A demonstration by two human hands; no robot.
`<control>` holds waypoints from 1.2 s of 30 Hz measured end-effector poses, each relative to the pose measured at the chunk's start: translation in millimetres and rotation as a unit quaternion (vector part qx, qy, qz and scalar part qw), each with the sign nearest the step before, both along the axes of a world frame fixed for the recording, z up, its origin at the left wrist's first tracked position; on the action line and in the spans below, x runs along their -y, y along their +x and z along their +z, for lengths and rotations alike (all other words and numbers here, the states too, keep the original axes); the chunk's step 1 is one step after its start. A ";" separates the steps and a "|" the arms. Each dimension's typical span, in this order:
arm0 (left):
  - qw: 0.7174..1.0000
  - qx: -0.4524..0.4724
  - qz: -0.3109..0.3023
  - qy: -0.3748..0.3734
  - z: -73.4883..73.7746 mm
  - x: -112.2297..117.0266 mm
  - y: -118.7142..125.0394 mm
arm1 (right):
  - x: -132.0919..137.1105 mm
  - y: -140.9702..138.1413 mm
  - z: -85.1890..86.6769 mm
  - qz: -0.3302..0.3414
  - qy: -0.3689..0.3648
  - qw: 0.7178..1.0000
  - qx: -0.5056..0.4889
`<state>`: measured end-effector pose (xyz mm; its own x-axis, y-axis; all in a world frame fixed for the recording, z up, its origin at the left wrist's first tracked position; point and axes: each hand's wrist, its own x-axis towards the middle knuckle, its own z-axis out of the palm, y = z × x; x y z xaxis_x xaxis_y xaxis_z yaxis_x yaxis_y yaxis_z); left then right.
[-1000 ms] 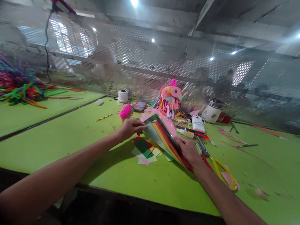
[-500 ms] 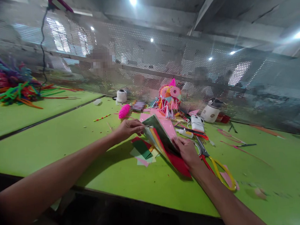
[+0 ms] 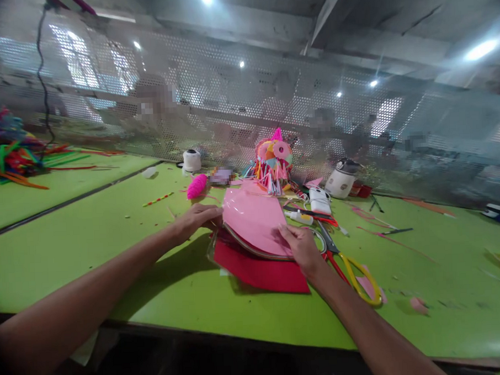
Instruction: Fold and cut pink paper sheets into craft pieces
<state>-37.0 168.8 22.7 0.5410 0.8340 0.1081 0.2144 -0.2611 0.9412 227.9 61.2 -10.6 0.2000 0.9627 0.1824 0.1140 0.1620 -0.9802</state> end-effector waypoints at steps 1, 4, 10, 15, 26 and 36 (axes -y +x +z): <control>0.998 -0.041 0.036 0.019 0.0 0.7 1.1 | 0.6 -0.3 0.7 -0.002 0.006 1.000 0.023; 0.978 -0.156 0.109 0.082 0.2 2.9 2.6 | 1.7 -1.1 1.5 -0.007 0.023 0.997 0.070; 0.967 -0.197 0.084 0.138 0.7 -2.9 -5.7 | -1.0 -3.2 -0.5 -0.013 0.038 0.998 0.039; 0.934 -0.278 0.036 0.224 0.9 -3.0 -10.2 | 10.2 -12.4 10.5 0.016 0.114 0.977 0.177; 0.876 -0.342 0.022 0.339 -9.6 -1.4 -0.6 | 28.0 -54.5 6.5 0.105 0.241 0.806 0.530; 0.906 -0.287 0.051 0.306 -5.7 -15.4 -13.7 | 10.8 -57.9 5.9 0.094 0.250 0.653 0.709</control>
<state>-50.7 184.2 17.0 0.5776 0.7622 0.2923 0.6754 -0.6473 0.3533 170.0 50.4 -4.8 -0.6242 0.6952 0.3564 0.7812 0.5628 0.2703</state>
